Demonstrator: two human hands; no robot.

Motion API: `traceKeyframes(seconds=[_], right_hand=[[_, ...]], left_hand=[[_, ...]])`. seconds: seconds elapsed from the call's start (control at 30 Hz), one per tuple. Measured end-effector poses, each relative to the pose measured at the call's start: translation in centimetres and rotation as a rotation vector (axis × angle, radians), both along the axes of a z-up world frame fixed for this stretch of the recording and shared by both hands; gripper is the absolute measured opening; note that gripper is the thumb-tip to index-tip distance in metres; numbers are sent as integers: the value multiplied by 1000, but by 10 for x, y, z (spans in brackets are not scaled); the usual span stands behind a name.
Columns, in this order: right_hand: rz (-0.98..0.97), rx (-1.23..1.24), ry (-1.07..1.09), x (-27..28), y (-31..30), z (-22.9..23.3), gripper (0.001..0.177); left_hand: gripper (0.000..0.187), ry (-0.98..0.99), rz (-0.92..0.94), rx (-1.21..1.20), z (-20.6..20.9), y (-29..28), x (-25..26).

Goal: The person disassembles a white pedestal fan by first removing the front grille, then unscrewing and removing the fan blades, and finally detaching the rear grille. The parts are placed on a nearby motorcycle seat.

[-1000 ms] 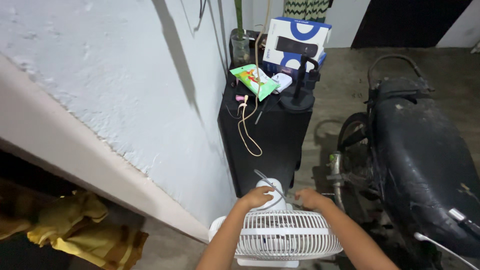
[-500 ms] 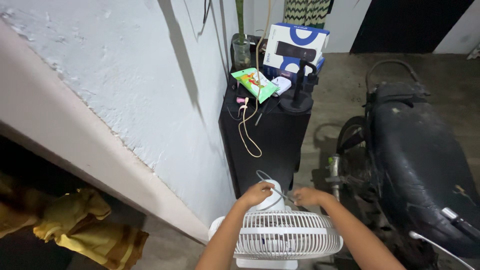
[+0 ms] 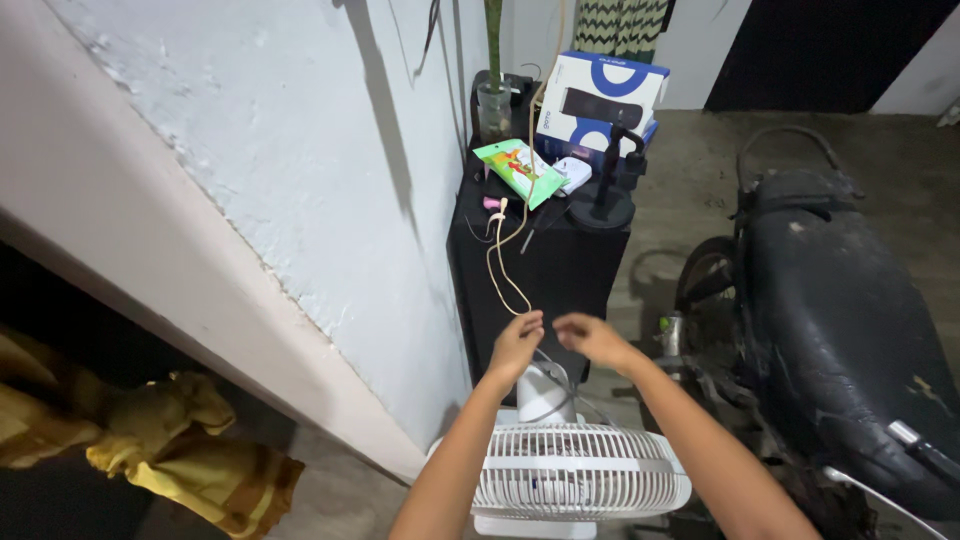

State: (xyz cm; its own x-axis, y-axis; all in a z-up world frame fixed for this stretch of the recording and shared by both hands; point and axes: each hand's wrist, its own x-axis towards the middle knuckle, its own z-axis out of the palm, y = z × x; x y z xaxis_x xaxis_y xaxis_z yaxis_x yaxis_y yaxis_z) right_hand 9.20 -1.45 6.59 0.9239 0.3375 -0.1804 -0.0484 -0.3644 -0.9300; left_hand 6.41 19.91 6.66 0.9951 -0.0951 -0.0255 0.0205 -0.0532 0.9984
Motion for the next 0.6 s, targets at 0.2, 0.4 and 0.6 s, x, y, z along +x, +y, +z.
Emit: traceKeyframes(seconds=[0.2, 0.4, 0.6], right_hand=[[-353, 562, 265, 56, 50, 31, 35], [-392, 703, 311, 103, 96, 37, 36], [-480, 548, 263, 127, 114, 29, 32]], left_hand=[[38, -35, 208, -236, 42, 8, 33], [35, 68, 189, -268, 69, 15, 49], [37, -75, 254, -154, 69, 21, 51]])
